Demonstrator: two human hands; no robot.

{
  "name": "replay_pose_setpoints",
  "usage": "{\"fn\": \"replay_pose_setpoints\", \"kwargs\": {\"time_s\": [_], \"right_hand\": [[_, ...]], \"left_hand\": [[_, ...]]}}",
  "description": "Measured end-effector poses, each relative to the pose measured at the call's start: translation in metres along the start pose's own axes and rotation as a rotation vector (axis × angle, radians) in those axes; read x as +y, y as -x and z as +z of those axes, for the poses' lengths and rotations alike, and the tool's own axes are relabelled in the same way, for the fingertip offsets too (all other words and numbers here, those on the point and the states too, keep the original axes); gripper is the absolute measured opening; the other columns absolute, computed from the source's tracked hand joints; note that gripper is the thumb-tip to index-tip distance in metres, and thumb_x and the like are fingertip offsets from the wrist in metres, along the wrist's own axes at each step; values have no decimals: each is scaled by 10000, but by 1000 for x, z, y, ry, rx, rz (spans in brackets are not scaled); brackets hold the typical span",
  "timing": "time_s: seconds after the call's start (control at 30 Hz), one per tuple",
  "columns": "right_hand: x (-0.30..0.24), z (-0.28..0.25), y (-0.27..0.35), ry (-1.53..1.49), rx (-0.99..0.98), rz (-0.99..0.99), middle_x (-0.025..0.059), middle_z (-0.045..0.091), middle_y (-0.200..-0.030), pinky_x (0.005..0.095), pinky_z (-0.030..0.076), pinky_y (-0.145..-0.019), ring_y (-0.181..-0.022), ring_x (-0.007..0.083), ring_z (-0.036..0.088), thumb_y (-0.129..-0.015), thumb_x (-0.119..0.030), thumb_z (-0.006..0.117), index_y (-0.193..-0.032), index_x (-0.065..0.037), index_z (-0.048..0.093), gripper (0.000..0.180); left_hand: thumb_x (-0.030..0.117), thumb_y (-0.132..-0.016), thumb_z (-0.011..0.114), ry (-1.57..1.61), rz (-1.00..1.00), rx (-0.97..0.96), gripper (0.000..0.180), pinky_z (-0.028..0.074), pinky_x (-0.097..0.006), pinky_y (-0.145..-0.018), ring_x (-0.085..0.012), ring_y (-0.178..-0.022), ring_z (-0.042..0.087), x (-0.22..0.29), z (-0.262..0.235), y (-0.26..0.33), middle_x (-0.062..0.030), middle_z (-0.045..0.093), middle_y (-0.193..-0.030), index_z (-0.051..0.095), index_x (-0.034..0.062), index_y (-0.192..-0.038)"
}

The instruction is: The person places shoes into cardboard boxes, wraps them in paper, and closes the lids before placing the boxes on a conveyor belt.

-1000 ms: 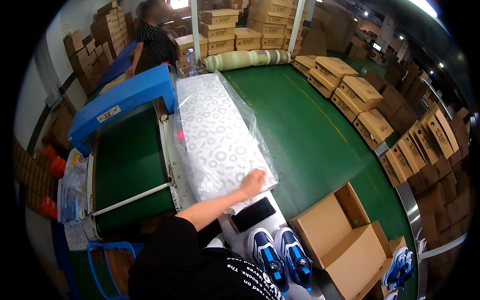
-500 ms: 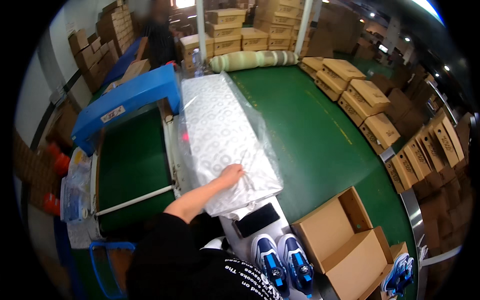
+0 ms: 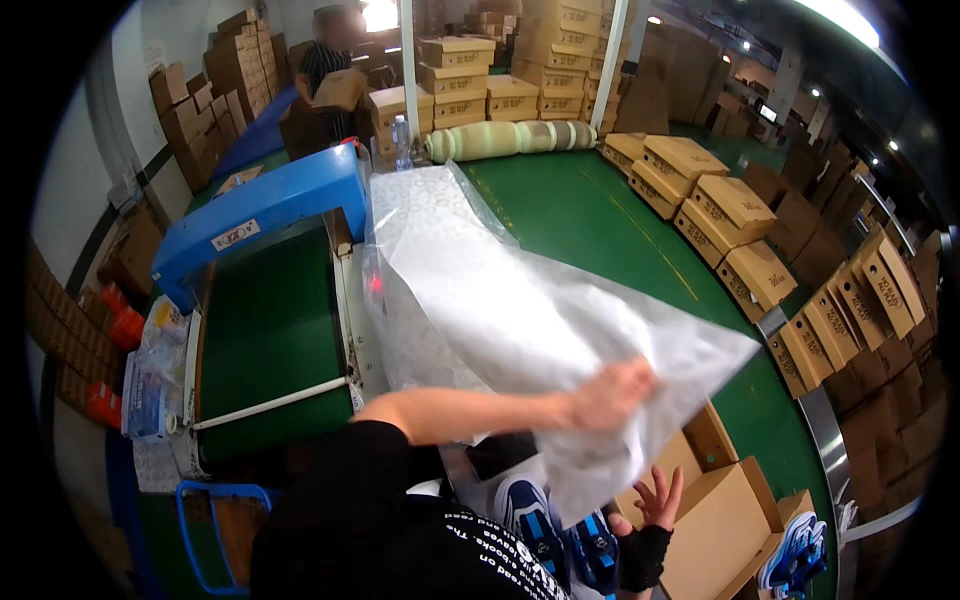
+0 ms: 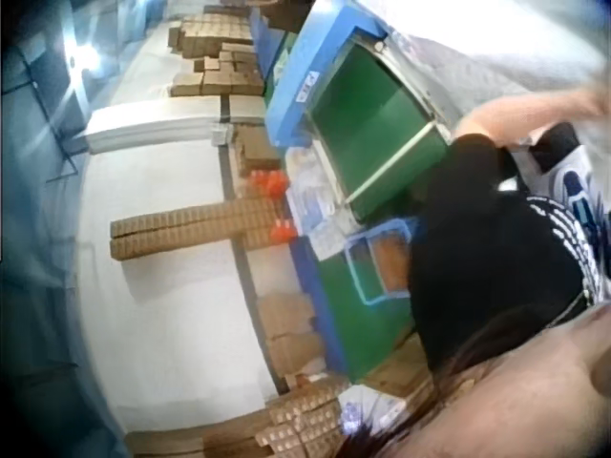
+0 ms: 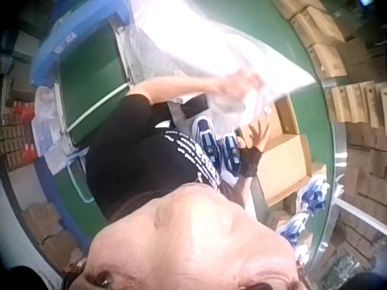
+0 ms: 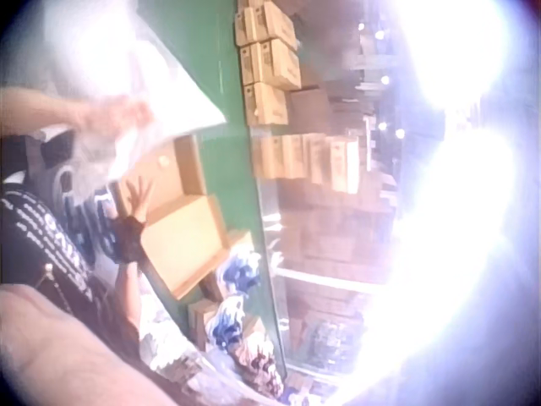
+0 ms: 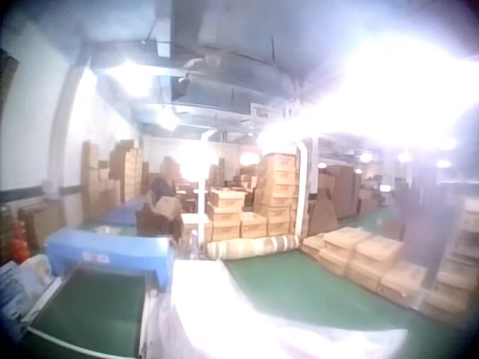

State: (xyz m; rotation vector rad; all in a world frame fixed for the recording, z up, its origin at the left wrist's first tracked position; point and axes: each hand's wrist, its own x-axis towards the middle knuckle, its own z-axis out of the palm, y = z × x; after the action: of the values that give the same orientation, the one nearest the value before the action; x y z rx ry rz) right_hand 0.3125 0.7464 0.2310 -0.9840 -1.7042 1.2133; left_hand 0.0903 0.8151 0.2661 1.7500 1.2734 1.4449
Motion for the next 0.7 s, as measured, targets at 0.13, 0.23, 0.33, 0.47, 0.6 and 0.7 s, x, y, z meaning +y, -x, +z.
{"fn": "replay_pose_setpoints", "kwargs": {"time_s": [0.13,0.23,0.33,0.47,0.6,0.7], "right_hand": [[15,12,-29,-236,373,-29,122,464,-1161,312,417,-741,-936,201,523,-666,-229,694,-1296,-97,270,770],[57,-32,-47,-46,583,76,118,473,-1142,307,417,-733,-924,198,525,-681,-235,679,-1275,-96,292,722],[89,-78,-51,126,733,152,114,483,-1123,302,417,-725,-912,195,528,-695,-242,664,-1254,-94,315,675],[121,-118,-34,245,856,242,109,496,-1097,295,418,-714,-896,190,532,-715,-251,645,-1225,-92,344,614],[152,-169,15,306,1047,340,104,509,-1072,289,418,-703,-881,186,536,-734,-259,625,-1197,-89,374,554],[173,-213,72,252,1210,423,100,519,-1053,284,418,-695,-869,182,539,-749,-266,610,-1176,-88,396,510]], "left_hand": [[259,-875,450,237,-29,-269,240,404,-336,-632,-240,-696,514,28,84,-1,-143,507,-734,448,20,-861],[265,-838,504,120,236,-310,307,389,-377,-804,-304,-965,470,25,111,-2,-201,457,-1051,464,-2,-985],[292,-811,533,-189,442,-303,388,279,-452,-953,-365,-1171,314,15,114,2,-227,358,-1210,464,5,-1064],[375,-792,522,-436,381,-506,492,192,-549,-978,-384,-1245,219,-44,112,20,-234,345,-1249,456,18,-1123],[460,-784,463,-817,304,-704,530,170,-625,-930,-372,-1232,249,-101,107,20,-212,396,-1223,500,40,-1104],[451,-731,507,-750,181,-683,427,301,-571,-825,-338,-1047,415,-147,101,7,-173,503,-1031,595,49,-847]]}}
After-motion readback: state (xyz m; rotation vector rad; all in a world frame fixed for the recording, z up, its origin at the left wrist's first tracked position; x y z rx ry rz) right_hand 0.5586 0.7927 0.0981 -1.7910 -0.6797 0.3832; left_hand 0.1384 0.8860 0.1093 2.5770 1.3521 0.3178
